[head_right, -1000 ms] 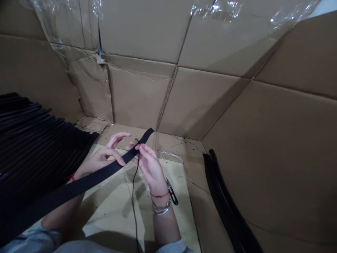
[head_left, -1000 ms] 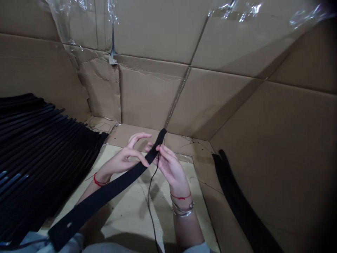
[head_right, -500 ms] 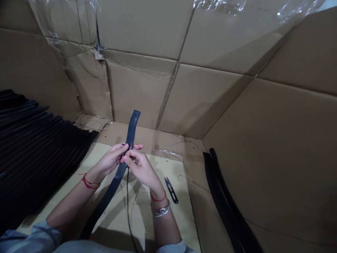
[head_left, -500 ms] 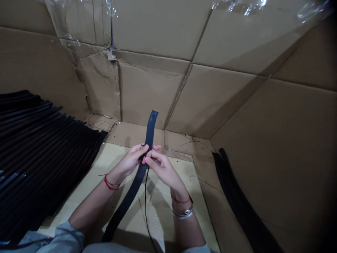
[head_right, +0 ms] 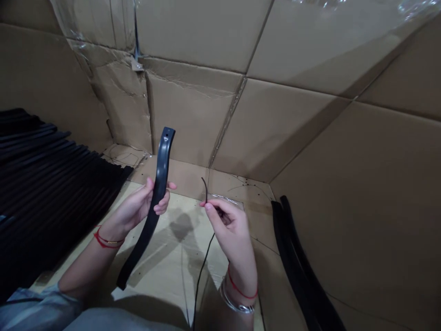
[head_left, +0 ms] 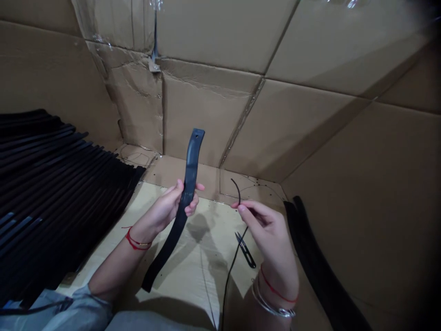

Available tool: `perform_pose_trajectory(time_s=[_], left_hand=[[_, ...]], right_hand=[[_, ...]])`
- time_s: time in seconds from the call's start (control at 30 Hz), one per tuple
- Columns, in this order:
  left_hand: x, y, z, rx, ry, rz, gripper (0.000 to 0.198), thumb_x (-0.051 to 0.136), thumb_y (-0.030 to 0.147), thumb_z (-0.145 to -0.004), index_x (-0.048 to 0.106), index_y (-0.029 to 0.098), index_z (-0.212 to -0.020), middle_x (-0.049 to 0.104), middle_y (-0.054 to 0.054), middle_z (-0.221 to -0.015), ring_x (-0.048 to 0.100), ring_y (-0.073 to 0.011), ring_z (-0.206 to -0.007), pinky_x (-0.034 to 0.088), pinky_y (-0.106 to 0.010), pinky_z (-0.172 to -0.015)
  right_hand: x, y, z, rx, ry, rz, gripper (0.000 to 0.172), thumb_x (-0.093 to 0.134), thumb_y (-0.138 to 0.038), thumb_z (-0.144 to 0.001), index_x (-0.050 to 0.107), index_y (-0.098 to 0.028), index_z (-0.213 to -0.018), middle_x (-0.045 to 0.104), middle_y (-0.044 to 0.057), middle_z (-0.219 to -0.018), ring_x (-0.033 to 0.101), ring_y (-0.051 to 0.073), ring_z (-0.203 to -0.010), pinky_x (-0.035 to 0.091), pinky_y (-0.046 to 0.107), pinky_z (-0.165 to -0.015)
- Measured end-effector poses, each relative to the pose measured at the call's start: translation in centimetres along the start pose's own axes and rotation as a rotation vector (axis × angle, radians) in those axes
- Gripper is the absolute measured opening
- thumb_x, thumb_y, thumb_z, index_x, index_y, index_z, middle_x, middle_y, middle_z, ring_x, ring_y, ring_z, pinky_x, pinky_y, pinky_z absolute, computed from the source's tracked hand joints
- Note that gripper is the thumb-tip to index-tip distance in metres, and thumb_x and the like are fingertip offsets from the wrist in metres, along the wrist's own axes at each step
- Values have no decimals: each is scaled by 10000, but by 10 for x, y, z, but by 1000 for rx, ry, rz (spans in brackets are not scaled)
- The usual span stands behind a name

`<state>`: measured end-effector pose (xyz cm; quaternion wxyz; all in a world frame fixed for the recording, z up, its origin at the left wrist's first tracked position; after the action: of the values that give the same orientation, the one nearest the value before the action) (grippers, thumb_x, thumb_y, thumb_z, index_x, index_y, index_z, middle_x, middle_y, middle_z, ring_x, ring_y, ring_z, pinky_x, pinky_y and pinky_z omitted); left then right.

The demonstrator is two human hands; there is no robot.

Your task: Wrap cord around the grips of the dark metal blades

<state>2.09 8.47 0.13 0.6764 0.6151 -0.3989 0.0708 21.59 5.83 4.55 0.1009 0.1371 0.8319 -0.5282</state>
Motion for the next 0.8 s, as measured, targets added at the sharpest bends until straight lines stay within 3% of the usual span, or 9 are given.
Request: perform_pose_trajectory(time_s=[0.1, 0.27, 0.4, 0.57, 0.7, 0.8], left_hand=[[4, -1, 0, -43, -59, 34, 610, 310, 596, -939, 619, 100, -1114, 493, -15, -671, 436, -100, -575, 373, -231, -588], [5, -9, -1, -128, -91, 50, 401, 410, 401, -939, 624, 93, -1080, 503, -18, -677, 452, -102, -591, 368, -227, -593], [2, -16, -5, -131, -115, 26, 267, 495, 309, -920, 628, 117, -1049, 601, -52, -731, 546, -128, -652, 423, -254, -640], [0, -25, -12, -131, -40, 15, 291, 634, 337, -858, 664, 78, -987, 686, -108, -817, 648, -168, -738, 499, -284, -720], [5, -29, -9, -130, 11, -85, 387, 556, 494, -884, 595, 121, -983, 693, -91, -731, 664, -180, -636, 525, -294, -629], [9, -27, -3, -102, 1, -221, 398, 469, 560, -904, 534, 173, -971, 608, -3, -571, 550, -112, -457, 413, -199, -455]], right_hand=[[1, -2, 1, -56, -6, 53, 77, 665, -237, -835, 734, -214, -808, 624, 42, -771, 563, 187, -711, 427, 314, -607], [5, -13, 4, -186, -39, 134, 151, 599, -237, -896, 723, -236, -810, 528, 29, -787, 519, 171, -708, 401, 309, -602], [15, -17, 3, -219, -76, -11, 126, 598, -210, -901, 693, -241, -823, 535, 19, -799, 506, 159, -691, 397, 295, -595], [24, -12, -3, -235, -54, -186, 107, 628, -149, -871, 666, -237, -824, 569, 11, -802, 533, 160, -749, 407, 278, -634], [21, -7, -4, -222, 31, -226, 117, 580, -165, -907, 629, -228, -822, 592, 15, -798, 554, 161, -763, 423, 279, -665], [20, -7, -3, -230, 47, -228, 129, 567, -206, -921, 601, -216, -797, 580, 16, -770, 551, 162, -746, 427, 285, -677]])
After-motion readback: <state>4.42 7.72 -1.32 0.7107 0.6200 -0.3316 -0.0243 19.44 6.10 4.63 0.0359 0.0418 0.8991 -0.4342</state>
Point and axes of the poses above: each hand's wrist, its own z-axis away from the middle knuckle, its own x-axis out of the palm, y = z × x, the point moved 5 cm from there along -z, towards the middle knuckle
